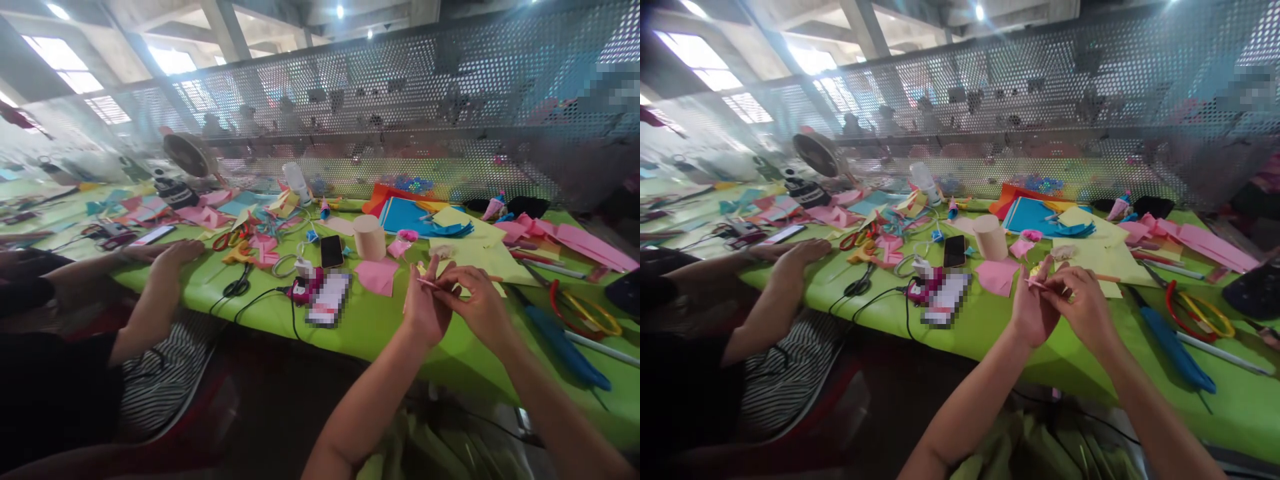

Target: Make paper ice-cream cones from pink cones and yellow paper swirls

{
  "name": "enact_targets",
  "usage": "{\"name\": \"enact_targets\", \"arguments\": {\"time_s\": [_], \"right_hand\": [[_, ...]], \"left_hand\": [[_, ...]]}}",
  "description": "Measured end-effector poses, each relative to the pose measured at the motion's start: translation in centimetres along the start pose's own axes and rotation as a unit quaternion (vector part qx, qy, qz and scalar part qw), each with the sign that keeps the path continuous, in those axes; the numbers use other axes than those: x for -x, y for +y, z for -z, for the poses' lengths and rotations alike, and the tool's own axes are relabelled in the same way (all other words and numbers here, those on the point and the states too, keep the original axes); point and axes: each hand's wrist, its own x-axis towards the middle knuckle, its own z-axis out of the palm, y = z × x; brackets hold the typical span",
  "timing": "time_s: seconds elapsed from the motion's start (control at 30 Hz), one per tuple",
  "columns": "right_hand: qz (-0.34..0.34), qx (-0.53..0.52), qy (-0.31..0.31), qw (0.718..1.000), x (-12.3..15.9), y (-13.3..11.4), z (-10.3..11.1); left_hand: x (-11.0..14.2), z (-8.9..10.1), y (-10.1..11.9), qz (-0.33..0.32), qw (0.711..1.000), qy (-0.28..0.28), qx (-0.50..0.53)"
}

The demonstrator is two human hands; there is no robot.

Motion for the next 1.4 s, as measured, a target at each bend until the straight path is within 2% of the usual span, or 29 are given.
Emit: {"name": "enact_targets", "arguments": {"time_s": [0.07,0.13,0.2,0.23,0.27,0.3,0.33,0.43,0.47,0.5,0.53,0.7,0.8,0.87,0.97,1.07,1.13,1.2,1.27,1.4], "right_hand": [[-0.023,-0.049,0.005,0.999,0.0,0.3,0.2],[-0.075,-0.117,0.005,0.990,0.1,0.9,0.7],[-0.142,-0.186,0.018,0.972,0.3,1.9,1.3],[-0.170,-0.217,0.034,0.961,0.4,2.4,1.5],[-0.190,-0.244,0.053,0.950,0.5,3.0,1.7],[-0.203,-0.268,0.074,0.939,0.5,3.6,1.9],[-0.212,-0.289,0.091,0.929,0.6,4.1,1.9],[-0.229,-0.330,0.098,0.910,1.0,5.4,1.7],[-0.233,-0.336,0.093,0.908,1.1,5.7,1.4],[-0.237,-0.340,0.087,0.906,1.3,5.9,1.2],[-0.240,-0.343,0.081,0.905,1.5,6.1,1.0],[-0.259,-0.350,0.065,0.898,2.3,6.2,0.3],[-0.261,-0.346,0.045,0.900,2.5,6.1,0.2],[-0.263,-0.344,0.032,0.901,2.6,6.0,0.2],[-0.274,-0.341,0.023,0.899,2.5,5.7,0.1],[-0.289,-0.342,0.016,0.894,2.4,5.4,-0.1],[-0.292,-0.352,0.009,0.889,2.4,5.2,-0.3],[-0.297,-0.362,0.006,0.884,2.5,5.0,-0.4],[-0.302,-0.365,0.005,0.881,2.5,4.9,-0.6],[-0.291,-0.353,0.024,0.889,2.5,4.6,-0.8]], "left_hand": [[0.2,0.0,0.3,-0.008,0.999,-0.022,-0.040],[0.2,0.6,1.1,-0.034,0.992,-0.031,-0.118],[-0.2,1.7,2.6,-0.076,0.964,-0.014,-0.254],[-0.5,2.5,3.5,-0.104,0.933,0.001,-0.343],[-1.0,3.2,4.4,-0.149,0.891,0.025,-0.428],[-1.4,3.9,5.3,-0.188,0.835,0.052,-0.514],[-1.9,4.5,6.2,-0.197,0.771,0.067,-0.602],[-3.2,5.6,7.6,-0.151,0.579,0.105,-0.794],[-3.5,5.8,7.7,-0.133,0.535,0.112,-0.827],[-3.7,6.0,7.6,-0.119,0.503,0.116,-0.848],[-3.9,6.1,7.4,-0.111,0.484,0.120,-0.860],[-3.9,6.7,6.5,-0.113,0.441,0.115,-0.883],[-3.6,6.7,6.4,-0.124,0.447,0.097,-0.881],[-3.3,6.5,6.4,-0.142,0.475,0.095,-0.863],[-2.9,6.2,6.2,-0.185,0.555,0.099,-0.805],[-2.9,6.3,5.6,-0.216,0.665,0.078,-0.711],[-3.0,6.5,5.0,-0.203,0.744,0.064,-0.634],[-3.2,6.8,4.3,-0.176,0.804,0.056,-0.565],[-3.2,6.9,3.8,-0.151,0.839,0.048,-0.521],[-3.0,7.0,3.5,-0.138,0.862,0.045,-0.487]]}}
